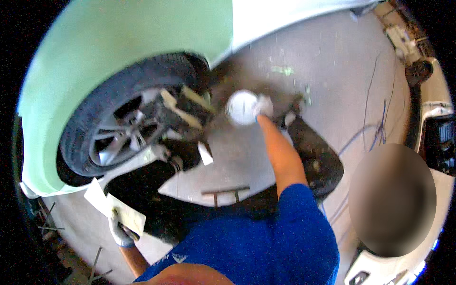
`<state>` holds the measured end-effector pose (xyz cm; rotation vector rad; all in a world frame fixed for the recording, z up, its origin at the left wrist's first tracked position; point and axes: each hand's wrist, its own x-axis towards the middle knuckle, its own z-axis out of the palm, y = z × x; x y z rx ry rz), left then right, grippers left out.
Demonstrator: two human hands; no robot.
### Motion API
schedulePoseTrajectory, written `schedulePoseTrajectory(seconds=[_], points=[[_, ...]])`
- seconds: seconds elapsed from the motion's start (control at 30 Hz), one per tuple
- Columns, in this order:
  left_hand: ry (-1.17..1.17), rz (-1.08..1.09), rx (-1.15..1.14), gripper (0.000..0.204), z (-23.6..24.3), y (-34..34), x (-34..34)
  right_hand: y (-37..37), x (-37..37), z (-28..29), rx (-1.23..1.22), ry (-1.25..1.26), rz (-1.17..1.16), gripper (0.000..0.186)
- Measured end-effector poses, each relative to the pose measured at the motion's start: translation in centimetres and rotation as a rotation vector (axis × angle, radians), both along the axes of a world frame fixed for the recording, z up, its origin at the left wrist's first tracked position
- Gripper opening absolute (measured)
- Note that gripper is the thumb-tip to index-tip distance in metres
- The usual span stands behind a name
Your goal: The person scoops green body filler from a container with a putty knife, spreads it onto the car's front fender, and smooths the surface with the tool. The person repeatedly applies and levels the filler across the fender area.
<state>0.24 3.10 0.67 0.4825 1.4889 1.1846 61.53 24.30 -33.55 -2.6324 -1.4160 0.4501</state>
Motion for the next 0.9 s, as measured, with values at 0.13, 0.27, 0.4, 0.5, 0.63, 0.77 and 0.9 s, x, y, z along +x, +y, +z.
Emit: schedulePoseTrajectory(seconds=[0.13, 0.27, 0.4, 0.5, 0.63, 0.77, 0.9], points=[[0.027, 0.012, 0.052, 0.049, -1.4, 0.7, 0.9, 1.0, -1.9, 5.7, 0.128, 0.031, -0.100, 0.016], [0.073, 0.073, 0.128, 0.035, 0.2, 1.5, 3.5, 1.2, -3.4, 9.0, 0.230, 0.037, 0.021, 0.013], [0.020, 0.056, 0.081, 0.029, -0.9, 1.4, 2.3, -0.5, -4.2, 11.1, 0.381, 0.088, 0.155, 0.012], [0.018, 0.072, 0.102, 0.029, -1.7, 0.7, 1.8, -2.9, -7.7, 15.7, 0.386, 0.135, 0.273, 0.013], [0.026, -0.010, 0.118, 0.024, -0.8, 0.8, 2.2, -6.5, -12.1, 19.6, 0.256, 0.180, 0.402, 0.029], [0.089, 0.067, 0.152, 0.023, -0.8, 0.5, 2.8, -10.2, -13.7, 15.8, 0.156, 0.140, 0.524, 0.045], [0.189, 0.015, 0.191, 0.035, -0.9, 0.1, 2.9, -12.5, -11.8, 8.2, 0.113, -0.005, 0.548, 0.029]])
